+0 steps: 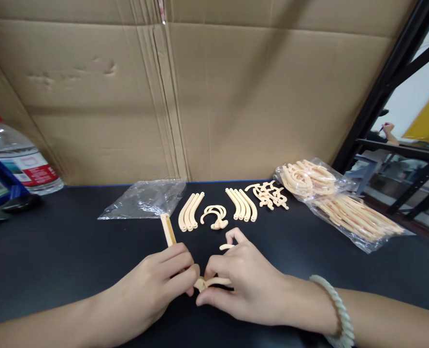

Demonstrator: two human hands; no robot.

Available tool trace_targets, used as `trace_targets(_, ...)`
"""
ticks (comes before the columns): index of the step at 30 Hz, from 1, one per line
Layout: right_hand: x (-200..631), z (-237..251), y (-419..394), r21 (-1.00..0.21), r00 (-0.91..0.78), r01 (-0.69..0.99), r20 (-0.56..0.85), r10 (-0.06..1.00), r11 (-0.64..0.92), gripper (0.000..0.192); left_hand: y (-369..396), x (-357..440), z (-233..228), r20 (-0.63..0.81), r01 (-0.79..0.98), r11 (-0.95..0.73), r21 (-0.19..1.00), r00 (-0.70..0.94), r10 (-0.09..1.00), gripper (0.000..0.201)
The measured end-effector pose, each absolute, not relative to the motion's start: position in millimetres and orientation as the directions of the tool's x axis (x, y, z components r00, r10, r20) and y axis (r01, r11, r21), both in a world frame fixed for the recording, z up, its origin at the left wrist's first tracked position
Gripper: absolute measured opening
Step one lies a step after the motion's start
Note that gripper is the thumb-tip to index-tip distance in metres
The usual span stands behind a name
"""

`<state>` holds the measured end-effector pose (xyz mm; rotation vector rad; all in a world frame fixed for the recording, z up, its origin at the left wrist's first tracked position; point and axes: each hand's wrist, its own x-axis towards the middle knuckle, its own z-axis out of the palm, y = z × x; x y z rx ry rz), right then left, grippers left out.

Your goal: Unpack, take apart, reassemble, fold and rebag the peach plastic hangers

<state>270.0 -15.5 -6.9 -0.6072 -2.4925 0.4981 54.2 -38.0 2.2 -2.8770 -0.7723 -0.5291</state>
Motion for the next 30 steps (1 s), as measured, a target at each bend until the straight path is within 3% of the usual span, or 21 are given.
trace_targets(3, 266, -3, -16, -0.599, -0.737, 0.347, 0.302, 0.605, 0.721, 0.031, -39, 53, 3, 0.407, 0.489, -0.872, -0.032, 0.803, 0.435, 0.026)
trace_targets(7, 269, 4, -5, -0.893, -0.606, 0.236, 0.172, 0.777, 0.382, 0.045, -41, 52, 7, 0.474, 0.473, -0.852, -0.226, 0.817, 0.328, 0.024)
trace_targets(9, 274, 6, 3, -0.953, -0.526, 0.132, 0.165, 0.834, 0.271, 0.044, -39, 51, 10, 0.457, 0.437, -0.851, -0.29, 0.845, 0.278, 0.022)
trace_targets(12, 279, 7, 9, -0.947, -0.477, 0.062, 0.249, 0.843, 0.315, 0.036, -30, 44, 14, 0.421, 0.412, -0.884, -0.22, 0.858, 0.294, 0.021)
trace_targets(17, 276, 6, 7, -0.889, -0.467, 0.172, 0.307, 0.829, 0.425, 0.028, -7, 23, 17, 0.466, 0.551, -0.835, -0.015, 0.742, 0.482, 0.026)
trace_targets(23, 276, 8, 10, -0.834, -0.445, 0.21, 0.383, 0.809, 0.51, 0.026, 9, 11, 8, 0.439, 0.707, -0.703, -0.074, 0.656, 0.614, 0.028)
trace_targets(30, 282, 7, 15, -0.706, -0.426, 0.289, 0.51, 0.747, 0.646, 0.016, 10, 13, 3, 0.447, 0.807, -0.59, -0.035, 0.541, 0.713, 0.021)
